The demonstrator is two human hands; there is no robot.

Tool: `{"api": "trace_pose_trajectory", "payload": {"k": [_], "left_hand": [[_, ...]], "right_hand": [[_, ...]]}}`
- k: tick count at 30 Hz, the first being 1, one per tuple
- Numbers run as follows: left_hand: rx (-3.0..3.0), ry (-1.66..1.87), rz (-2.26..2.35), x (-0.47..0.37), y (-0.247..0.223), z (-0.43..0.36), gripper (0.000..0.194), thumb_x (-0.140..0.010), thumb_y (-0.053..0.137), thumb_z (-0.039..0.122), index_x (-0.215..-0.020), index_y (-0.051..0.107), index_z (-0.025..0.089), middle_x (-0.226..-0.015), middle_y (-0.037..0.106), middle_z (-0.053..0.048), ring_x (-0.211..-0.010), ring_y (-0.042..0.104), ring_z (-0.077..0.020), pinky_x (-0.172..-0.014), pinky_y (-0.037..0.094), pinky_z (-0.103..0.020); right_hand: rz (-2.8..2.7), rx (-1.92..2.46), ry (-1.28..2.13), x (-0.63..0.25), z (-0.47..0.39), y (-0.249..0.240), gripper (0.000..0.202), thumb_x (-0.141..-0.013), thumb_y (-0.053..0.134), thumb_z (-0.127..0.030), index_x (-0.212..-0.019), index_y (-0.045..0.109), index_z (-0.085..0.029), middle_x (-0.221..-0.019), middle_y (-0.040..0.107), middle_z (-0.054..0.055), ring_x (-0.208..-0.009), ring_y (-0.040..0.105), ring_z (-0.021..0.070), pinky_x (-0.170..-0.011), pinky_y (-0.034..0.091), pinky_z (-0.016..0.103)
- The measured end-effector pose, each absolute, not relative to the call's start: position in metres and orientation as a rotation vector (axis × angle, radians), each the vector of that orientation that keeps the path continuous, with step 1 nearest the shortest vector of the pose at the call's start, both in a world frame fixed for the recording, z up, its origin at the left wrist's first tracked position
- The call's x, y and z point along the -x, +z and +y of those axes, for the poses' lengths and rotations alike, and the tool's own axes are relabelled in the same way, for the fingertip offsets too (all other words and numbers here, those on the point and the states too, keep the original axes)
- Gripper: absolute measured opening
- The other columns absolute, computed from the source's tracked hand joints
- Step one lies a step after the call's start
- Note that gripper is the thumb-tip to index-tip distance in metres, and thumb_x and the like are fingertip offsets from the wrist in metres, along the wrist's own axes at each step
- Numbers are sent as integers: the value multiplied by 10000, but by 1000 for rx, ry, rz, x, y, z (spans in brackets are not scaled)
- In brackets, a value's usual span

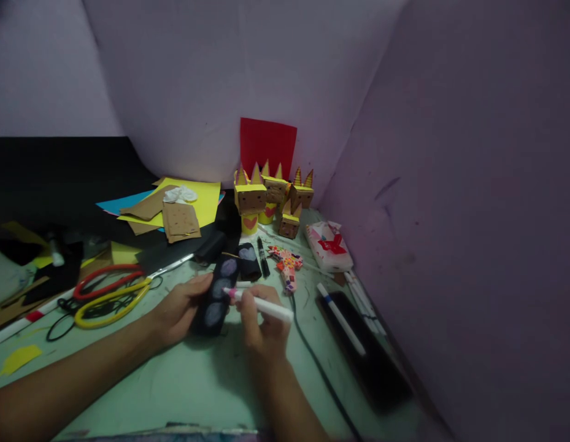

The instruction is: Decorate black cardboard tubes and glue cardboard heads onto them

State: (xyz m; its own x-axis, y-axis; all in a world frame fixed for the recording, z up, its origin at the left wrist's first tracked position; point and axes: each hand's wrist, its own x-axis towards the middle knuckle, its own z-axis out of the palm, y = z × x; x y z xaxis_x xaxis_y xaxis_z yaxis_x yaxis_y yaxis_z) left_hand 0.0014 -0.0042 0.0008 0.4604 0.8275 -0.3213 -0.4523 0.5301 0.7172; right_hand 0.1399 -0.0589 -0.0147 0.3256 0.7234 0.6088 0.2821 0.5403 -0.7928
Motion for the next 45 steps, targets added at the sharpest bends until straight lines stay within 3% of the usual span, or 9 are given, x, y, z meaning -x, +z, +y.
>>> {"api": "trace_pose_trajectory", "payload": {"k": [7,12,18,24,31,38,45], "left_hand": [[-615,850,716,-1,2,-6,133,-837,520,198,-824,627,120,-698,689,-92,-613,648,-169,-553,509,-248],[-587,880,700,-2,2,-5,116,-828,533,171,-846,638,126,-689,681,-57,-585,635,-145,-525,496,-224],[-628,840,726,-2,3,-5,166,-858,488,212,-842,625,119,-700,695,-103,-609,651,-177,-538,510,-255],[-599,878,680,-2,3,-6,119,-832,534,168,-801,638,119,-672,659,-43,-579,620,-129,-522,498,-211],[-573,914,687,-3,2,-6,81,-802,573,150,-830,645,126,-663,651,-21,-555,606,-115,-501,488,-192],[-607,870,677,-1,-1,-5,93,-806,582,198,-829,639,128,-729,692,-71,-647,663,-172,-578,531,-254],[-589,919,689,-3,3,-7,59,-792,603,161,-797,650,126,-689,666,-31,-607,618,-119,-581,515,-207]], "right_hand": [[-1248,1031,290,-140,-59,-15,132,-880,503,-223,-793,601,-204,-709,614,1,-648,609,146,-611,470,284],[-1252,1002,371,-139,-59,-15,148,-882,505,-234,-772,594,-191,-666,603,-1,-594,600,139,-551,468,265],[-1232,1037,274,-141,-59,-14,123,-878,513,-214,-792,601,-204,-684,603,-14,-619,599,127,-580,464,254],[-1276,981,397,-140,-59,-17,121,-893,497,-243,-846,598,-195,-741,629,19,-687,639,158,-642,510,300],[-1234,1061,409,-138,-62,-14,176,-873,521,-294,-751,583,-183,-611,583,-4,-529,558,125,-524,466,259],[-1247,1023,282,-141,-60,-14,132,-872,521,-235,-786,615,-199,-685,619,1,-614,618,142,-569,481,265],[-1288,1013,419,-138,-62,-14,125,-878,521,-265,-834,611,-191,-723,626,27,-653,620,154,-599,485,281]]}}
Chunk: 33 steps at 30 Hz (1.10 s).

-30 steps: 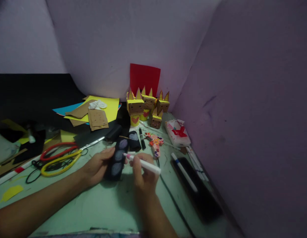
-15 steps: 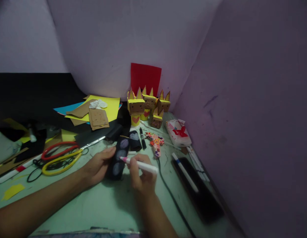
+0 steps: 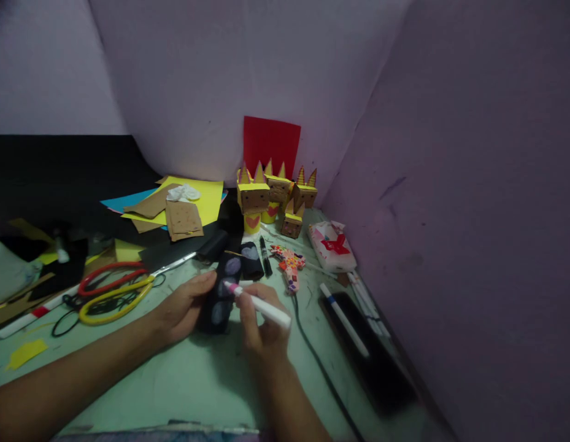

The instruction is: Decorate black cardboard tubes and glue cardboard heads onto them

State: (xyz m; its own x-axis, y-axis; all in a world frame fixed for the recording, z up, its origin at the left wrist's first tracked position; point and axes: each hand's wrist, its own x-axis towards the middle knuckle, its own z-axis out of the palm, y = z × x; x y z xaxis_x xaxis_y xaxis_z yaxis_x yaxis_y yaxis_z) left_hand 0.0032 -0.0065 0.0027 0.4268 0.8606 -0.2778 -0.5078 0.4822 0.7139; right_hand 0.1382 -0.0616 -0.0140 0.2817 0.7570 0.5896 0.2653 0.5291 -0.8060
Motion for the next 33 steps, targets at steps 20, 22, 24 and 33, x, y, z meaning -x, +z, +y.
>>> {"api": "trace_pose_trajectory", "payload": {"k": [20,22,24,33], "left_hand": [[-622,928,669,-4,3,-8,78,-757,659,171,-823,665,129,-693,667,-26,-634,615,-118,-598,509,-194],[-639,913,656,-4,3,-8,80,-770,645,183,-828,658,130,-702,674,-33,-630,621,-122,-587,511,-198],[-650,903,642,-3,2,-8,80,-785,626,184,-839,649,130,-713,681,-41,-636,633,-130,-584,515,-203],[-637,863,666,-2,-1,-5,109,-828,557,223,-854,613,133,-704,696,-83,-625,665,-175,-560,534,-255]], "right_hand": [[-1289,1058,322,-137,-62,-11,147,-864,522,-259,-770,610,-190,-676,615,21,-601,598,148,-556,461,270],[-1281,1063,306,-137,-63,-10,132,-862,527,-247,-778,613,-192,-685,619,16,-613,602,145,-573,467,270],[-1270,1061,302,-136,-63,-9,124,-861,530,-241,-786,616,-195,-695,620,12,-622,605,143,-589,472,274],[-1207,1095,213,-139,-60,-12,137,-857,542,-263,-773,617,-186,-656,618,1,-576,603,140,-548,467,265]]}}
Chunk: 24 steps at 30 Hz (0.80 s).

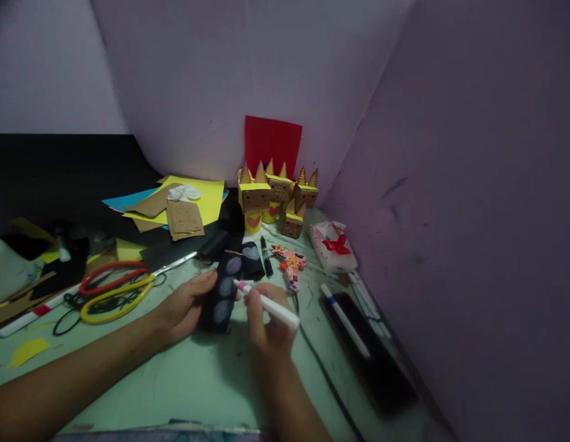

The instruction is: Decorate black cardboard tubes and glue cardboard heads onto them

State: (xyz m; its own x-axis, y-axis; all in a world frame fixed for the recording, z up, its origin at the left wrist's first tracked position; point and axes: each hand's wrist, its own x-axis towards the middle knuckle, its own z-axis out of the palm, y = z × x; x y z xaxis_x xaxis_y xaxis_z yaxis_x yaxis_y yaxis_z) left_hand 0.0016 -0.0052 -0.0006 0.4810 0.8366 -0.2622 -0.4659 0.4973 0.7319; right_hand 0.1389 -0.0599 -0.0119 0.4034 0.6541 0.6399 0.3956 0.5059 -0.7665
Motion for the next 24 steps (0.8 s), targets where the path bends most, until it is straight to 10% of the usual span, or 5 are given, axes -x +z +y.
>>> {"api": "trace_pose_trajectory", "payload": {"k": [24], "left_hand": [[-637,835,739,-1,4,-7,177,-871,453,221,-863,599,121,-699,699,-122,-605,659,-189,-549,516,-275]], "right_hand": [[-1239,1039,221,-142,-60,-16,107,-858,527,-195,-781,602,-200,-672,604,-15,-586,597,127,-550,453,253]]}}
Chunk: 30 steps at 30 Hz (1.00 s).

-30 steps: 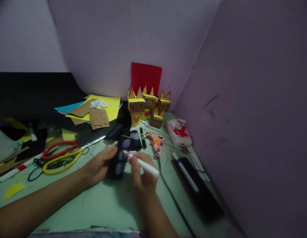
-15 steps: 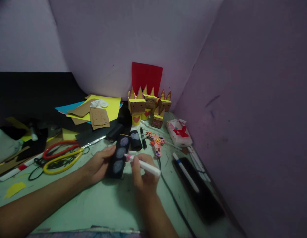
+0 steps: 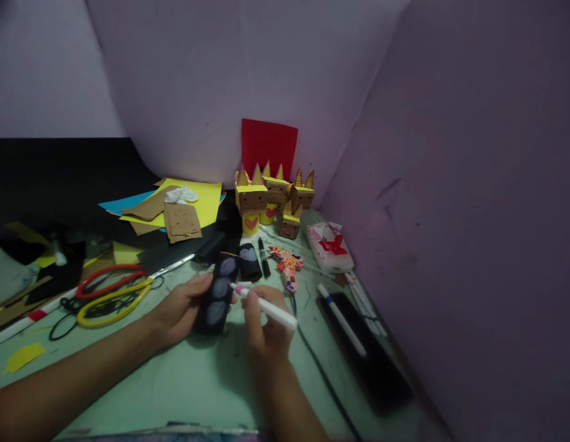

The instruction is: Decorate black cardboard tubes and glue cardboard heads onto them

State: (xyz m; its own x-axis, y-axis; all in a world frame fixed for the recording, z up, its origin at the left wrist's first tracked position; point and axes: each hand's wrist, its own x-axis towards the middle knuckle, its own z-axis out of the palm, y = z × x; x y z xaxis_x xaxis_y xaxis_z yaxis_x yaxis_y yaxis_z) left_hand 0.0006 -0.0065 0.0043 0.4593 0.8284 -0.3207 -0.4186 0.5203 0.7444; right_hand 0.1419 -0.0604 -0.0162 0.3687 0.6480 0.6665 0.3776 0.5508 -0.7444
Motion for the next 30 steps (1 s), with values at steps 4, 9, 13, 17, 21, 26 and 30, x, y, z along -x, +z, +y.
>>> {"api": "trace_pose_trajectory", "payload": {"k": [4,9,13,17,21,26,30], "left_hand": [[-636,856,752,-1,5,-6,159,-861,470,220,-843,599,127,-702,702,-120,-615,661,-196,-566,521,-287],[-640,854,739,-1,4,-6,144,-850,490,208,-869,607,127,-686,697,-108,-583,645,-178,-541,513,-265],[-646,851,714,0,4,-6,154,-849,487,192,-899,612,118,-699,698,-117,-601,647,-175,-552,519,-261],[-650,834,714,0,6,-6,162,-854,473,195,-889,609,116,-684,695,-126,-569,638,-181,-508,510,-261],[-645,837,721,0,7,-7,165,-854,469,189,-885,610,109,-677,692,-130,-574,642,-181,-517,512,-259],[-616,845,713,0,5,-6,140,-836,511,185,-889,622,119,-702,695,-108,-622,657,-179,-568,529,-264],[-623,840,715,0,4,-6,140,-838,510,194,-888,620,124,-702,696,-106,-605,655,-182,-541,525,-268]], "right_hand": [[-1194,1059,225,-142,-61,-17,108,-857,533,-209,-772,598,-197,-659,605,-13,-584,596,134,-550,455,260],[-1230,1056,236,-142,-61,-15,122,-860,525,-194,-760,594,-198,-650,600,-18,-581,591,121,-546,452,241],[-1238,1037,232,-142,-61,-16,110,-859,525,-174,-776,592,-201,-665,594,-22,-586,585,115,-545,452,234],[-1247,1035,226,-143,-60,-17,87,-861,524,-170,-815,590,-202,-689,597,-18,-604,588,119,-558,458,241],[-1248,1058,224,-142,-60,-14,107,-861,523,-193,-777,590,-188,-671,593,-8,-596,586,125,-552,458,249],[-1235,1088,249,-142,-61,-14,142,-865,521,-235,-745,581,-188,-630,574,-12,-541,568,123,-499,436,243],[-1236,1076,257,-142,-60,-15,121,-865,524,-220,-760,581,-196,-640,578,-16,-551,572,122,-505,435,240]]}}
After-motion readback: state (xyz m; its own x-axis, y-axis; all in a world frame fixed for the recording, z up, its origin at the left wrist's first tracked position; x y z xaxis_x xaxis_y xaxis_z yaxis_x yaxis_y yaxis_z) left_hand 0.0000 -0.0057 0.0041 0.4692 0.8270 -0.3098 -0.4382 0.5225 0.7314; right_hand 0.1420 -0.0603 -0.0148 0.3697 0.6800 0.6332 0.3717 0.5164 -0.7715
